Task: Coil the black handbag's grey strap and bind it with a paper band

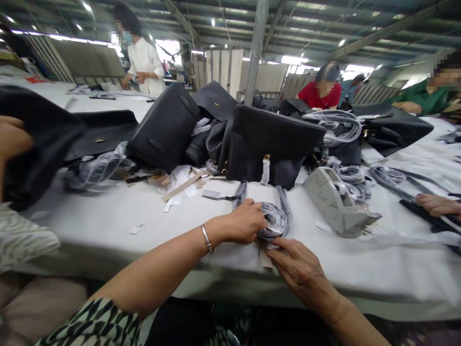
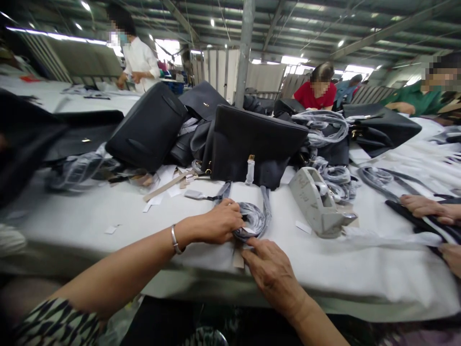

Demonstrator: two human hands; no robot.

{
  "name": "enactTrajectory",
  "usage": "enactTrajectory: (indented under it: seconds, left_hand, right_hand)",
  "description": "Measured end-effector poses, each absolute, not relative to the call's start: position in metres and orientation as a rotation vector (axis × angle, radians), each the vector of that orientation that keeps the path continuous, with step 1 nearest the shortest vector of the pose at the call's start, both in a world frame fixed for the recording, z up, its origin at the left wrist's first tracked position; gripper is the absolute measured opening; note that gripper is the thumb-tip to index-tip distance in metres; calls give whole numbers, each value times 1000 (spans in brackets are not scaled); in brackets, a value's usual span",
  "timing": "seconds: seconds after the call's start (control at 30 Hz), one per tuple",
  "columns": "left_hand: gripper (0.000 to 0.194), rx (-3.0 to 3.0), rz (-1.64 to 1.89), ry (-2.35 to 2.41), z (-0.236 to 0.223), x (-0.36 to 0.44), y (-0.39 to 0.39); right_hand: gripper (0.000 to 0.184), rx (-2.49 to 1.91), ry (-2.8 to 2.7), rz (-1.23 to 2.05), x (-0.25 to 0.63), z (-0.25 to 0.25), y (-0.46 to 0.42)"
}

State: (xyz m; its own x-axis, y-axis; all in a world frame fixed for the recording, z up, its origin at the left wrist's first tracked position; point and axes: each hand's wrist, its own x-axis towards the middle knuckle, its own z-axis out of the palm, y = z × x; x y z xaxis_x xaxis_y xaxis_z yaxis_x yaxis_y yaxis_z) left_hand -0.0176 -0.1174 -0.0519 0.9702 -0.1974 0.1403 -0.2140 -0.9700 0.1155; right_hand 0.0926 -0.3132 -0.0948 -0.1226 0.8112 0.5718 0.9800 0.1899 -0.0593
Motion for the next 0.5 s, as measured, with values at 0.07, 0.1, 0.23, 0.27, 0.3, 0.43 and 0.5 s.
enactTrajectory:
  seconds: [0.07,0.1,0.23,0.27,0.3,0.43,0.5]
  left_hand:
    - [5,3004,193,-263,-51,-21,-120]
    - [5,2996,189,-225,-52,-23,-121]
    - [11,2919,207,-118,-58,-30,-120]
    - [12,2906,218,-111,-60,-30,-120]
    - [13,2901,228,-106,-63,-31,-121]
    - [21,2933,252,-100,-71,-29,-120]
    - [23,2954,265,-116,-74,-30,-120]
  right_hand:
    - [20,-1700,-1957,-431,89,-96,-316]
    - [21,-1697,-1949,-410,88,-95,-317]
    - [33,-1590,-1841,-408,88,-92,-312]
    - [37,-1585,-1796,-441,90,-91,-309]
    - [39,-1603,-1764,-481,92,-89,-305]
    - [24,-1692,-1873,-536,102,-84,-286]
    - [21,-1662,-1942,-472,106,-85,-278]
